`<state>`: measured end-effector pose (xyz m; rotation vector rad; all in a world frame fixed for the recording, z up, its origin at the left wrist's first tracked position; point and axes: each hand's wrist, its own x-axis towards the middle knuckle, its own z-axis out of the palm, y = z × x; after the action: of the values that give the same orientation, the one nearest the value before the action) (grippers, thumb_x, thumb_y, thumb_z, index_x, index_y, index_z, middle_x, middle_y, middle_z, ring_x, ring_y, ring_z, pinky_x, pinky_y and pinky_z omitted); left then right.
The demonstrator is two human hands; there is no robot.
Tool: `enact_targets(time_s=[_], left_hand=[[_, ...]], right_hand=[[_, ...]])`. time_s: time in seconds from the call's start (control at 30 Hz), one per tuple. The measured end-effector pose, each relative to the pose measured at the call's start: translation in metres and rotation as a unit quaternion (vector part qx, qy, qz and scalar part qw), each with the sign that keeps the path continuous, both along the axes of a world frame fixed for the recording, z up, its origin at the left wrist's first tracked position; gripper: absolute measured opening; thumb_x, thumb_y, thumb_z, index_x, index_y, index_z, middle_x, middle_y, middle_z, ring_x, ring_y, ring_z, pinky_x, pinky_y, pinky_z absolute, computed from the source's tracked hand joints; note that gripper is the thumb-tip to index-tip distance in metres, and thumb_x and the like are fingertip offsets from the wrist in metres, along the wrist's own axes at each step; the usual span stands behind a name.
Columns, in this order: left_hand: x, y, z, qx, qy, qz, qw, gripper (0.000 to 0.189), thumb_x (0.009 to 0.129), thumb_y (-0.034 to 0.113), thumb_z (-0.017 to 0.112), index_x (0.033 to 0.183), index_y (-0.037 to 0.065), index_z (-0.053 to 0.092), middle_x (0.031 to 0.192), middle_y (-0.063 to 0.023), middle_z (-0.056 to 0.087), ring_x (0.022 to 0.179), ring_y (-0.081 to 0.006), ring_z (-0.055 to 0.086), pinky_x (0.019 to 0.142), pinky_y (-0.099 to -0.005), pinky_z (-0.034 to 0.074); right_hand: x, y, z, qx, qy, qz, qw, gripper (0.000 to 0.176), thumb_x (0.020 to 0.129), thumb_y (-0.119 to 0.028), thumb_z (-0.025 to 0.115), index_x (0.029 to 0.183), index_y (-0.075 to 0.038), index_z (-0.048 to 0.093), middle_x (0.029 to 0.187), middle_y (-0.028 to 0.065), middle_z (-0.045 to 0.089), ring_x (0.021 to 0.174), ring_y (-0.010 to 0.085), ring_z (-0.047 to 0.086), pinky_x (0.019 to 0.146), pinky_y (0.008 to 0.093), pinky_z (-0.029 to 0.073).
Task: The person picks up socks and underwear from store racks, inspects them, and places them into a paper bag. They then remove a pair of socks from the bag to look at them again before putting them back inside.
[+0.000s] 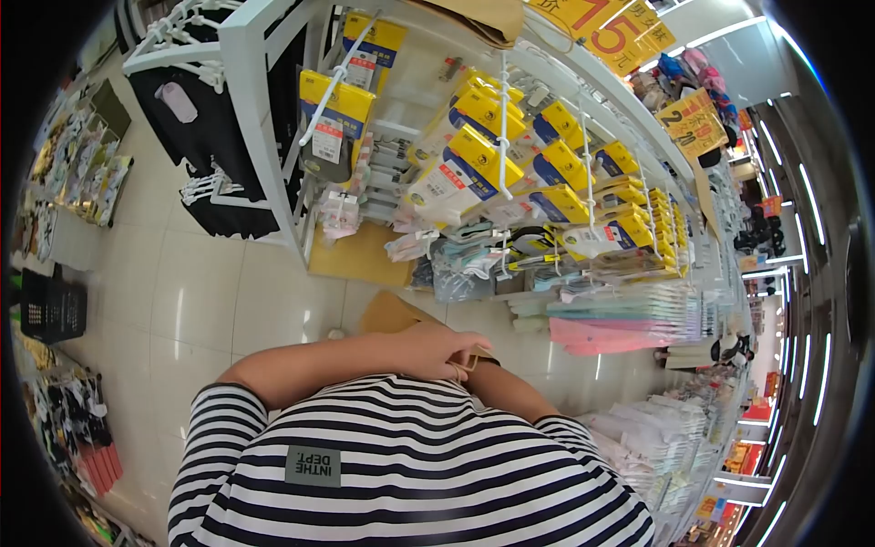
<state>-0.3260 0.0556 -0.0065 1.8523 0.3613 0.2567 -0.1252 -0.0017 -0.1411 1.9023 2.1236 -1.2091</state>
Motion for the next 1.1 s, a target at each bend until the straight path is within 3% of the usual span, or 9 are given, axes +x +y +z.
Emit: enact_targets(time_s=[0.2, 0.57, 0.63, 0.73, 0.83, 0.9, 0.97, 1.07, 1.1], left_hand=[[0.004, 0.006, -0.022, -0.010, -0.012, 0.015, 1.000, 0.037, 0.085, 0.018, 0.063, 0.121, 0.013, 0.055, 0.079, -0.0030, 0.064, 0.070, -0.0210, 0.062, 0.064, -0.0335, 0.047], [0.011, 0.011, -0.024, -0.010, 0.001, 0.023, 1.000, 0.033, 0.083, 0.016, 0.060, 0.115, 0.014, 0.057, 0.073, -0.0040, 0.062, 0.067, -0.0211, 0.061, 0.063, -0.0335, 0.047], [0.010, 0.012, -0.027, -0.012, 0.018, 0.067, 0.998, 0.034, 0.081, 0.015, 0.060, 0.116, 0.015, 0.057, 0.074, -0.0046, 0.062, 0.067, -0.0214, 0.060, 0.062, -0.0333, 0.047], [0.010, 0.008, -0.045, -0.040, 0.030, 0.142, 0.989, 0.038, 0.079, 0.012, 0.060, 0.117, 0.014, 0.057, 0.074, -0.0054, 0.060, 0.064, -0.0206, 0.058, 0.061, -0.0325, 0.047], [0.009, 0.007, -0.039, -0.055, 0.009, 0.169, 0.984, 0.041, 0.077, 0.010, 0.059, 0.118, 0.011, 0.056, 0.071, -0.0051, 0.057, 0.062, -0.0191, 0.057, 0.060, -0.0317, 0.047], [0.006, 0.007, -0.036, -0.049, 0.038, 0.194, 0.979, 0.049, 0.074, 0.011, 0.058, 0.123, 0.009, 0.051, 0.070, -0.0064, 0.057, 0.064, -0.0236, 0.058, 0.062, -0.0354, 0.048], [0.005, 0.005, -0.038, -0.088, -0.007, 0.232, 0.969, 0.052, 0.074, 0.004, 0.057, 0.125, 0.004, 0.048, 0.066, -0.0025, 0.049, 0.059, -0.0137, 0.049, 0.059, -0.0271, 0.043], [0.007, 0.002, -0.040, -0.122, 0.013, 0.257, 0.959, 0.053, 0.078, 0.006, 0.062, 0.127, 0.003, 0.044, 0.065, -0.0005, 0.045, 0.059, -0.0108, 0.044, 0.059, -0.0249, 0.041], [0.010, 0.001, -0.040, -0.134, 0.010, 0.259, 0.956, 0.052, 0.080, 0.008, 0.064, 0.127, 0.003, 0.043, 0.065, -0.0001, 0.044, 0.060, -0.0102, 0.044, 0.059, -0.0245, 0.040]], right_hand=[[-0.023, 0.005, -0.022, 0.034, -0.065, -0.022, 0.997, 0.022, 0.075, -0.015, 0.064, 0.096, -0.009, 0.065, 0.087, 0.0115, 0.066, 0.073, 0.0308, 0.065, 0.067, 0.0411, 0.051], [-0.006, -0.004, -0.012, 0.062, -0.123, -0.021, 0.990, 0.023, 0.076, -0.017, 0.064, 0.098, -0.010, 0.065, 0.085, 0.0110, 0.066, 0.070, 0.0299, 0.066, 0.065, 0.0411, 0.051], [0.002, -0.003, 0.005, 0.077, -0.155, -0.007, 0.985, 0.023, 0.076, -0.018, 0.064, 0.098, -0.011, 0.065, 0.085, 0.0109, 0.066, 0.070, 0.0298, 0.066, 0.065, 0.0411, 0.051], [-0.001, 0.004, 0.080, 0.203, -0.208, 0.191, 0.938, 0.026, 0.080, -0.021, 0.060, 0.105, -0.014, 0.064, 0.077, 0.0085, 0.064, 0.063, 0.0264, 0.065, 0.060, 0.0402, 0.051], [-0.001, 0.002, 0.120, 0.223, -0.221, 0.174, 0.933, 0.024, 0.084, -0.018, 0.055, 0.106, -0.014, 0.064, 0.074, 0.0074, 0.064, 0.064, 0.0271, 0.066, 0.060, 0.0406, 0.051], [-0.007, 0.004, 0.160, 0.181, -0.249, 0.137, 0.941, 0.021, 0.087, -0.019, 0.053, 0.101, -0.015, 0.066, 0.075, 0.0094, 0.065, 0.064, 0.0279, 0.065, 0.061, 0.0408, 0.051], [0.014, 0.003, 0.177, 0.165, -0.254, 0.112, 0.946, 0.019, 0.086, -0.019, 0.054, 0.099, -0.014, 0.067, 0.076, 0.0109, 0.066, 0.065, 0.0283, 0.065, 0.061, 0.0408, 0.050], [0.048, 0.006, 0.212, 0.180, -0.227, 0.079, 0.954, 0.019, 0.086, -0.019, 0.057, 0.101, -0.013, 0.067, 0.075, 0.0138, 0.066, 0.064, 0.0292, 0.064, 0.059, 0.0392, 0.049], [0.058, 0.004, 0.218, 0.141, -0.166, 0.009, 0.976, 0.018, 0.086, -0.018, 0.059, 0.101, -0.011, 0.066, 0.076, 0.0129, 0.067, 0.064, 0.0263, 0.064, 0.059, 0.0371, 0.049]])
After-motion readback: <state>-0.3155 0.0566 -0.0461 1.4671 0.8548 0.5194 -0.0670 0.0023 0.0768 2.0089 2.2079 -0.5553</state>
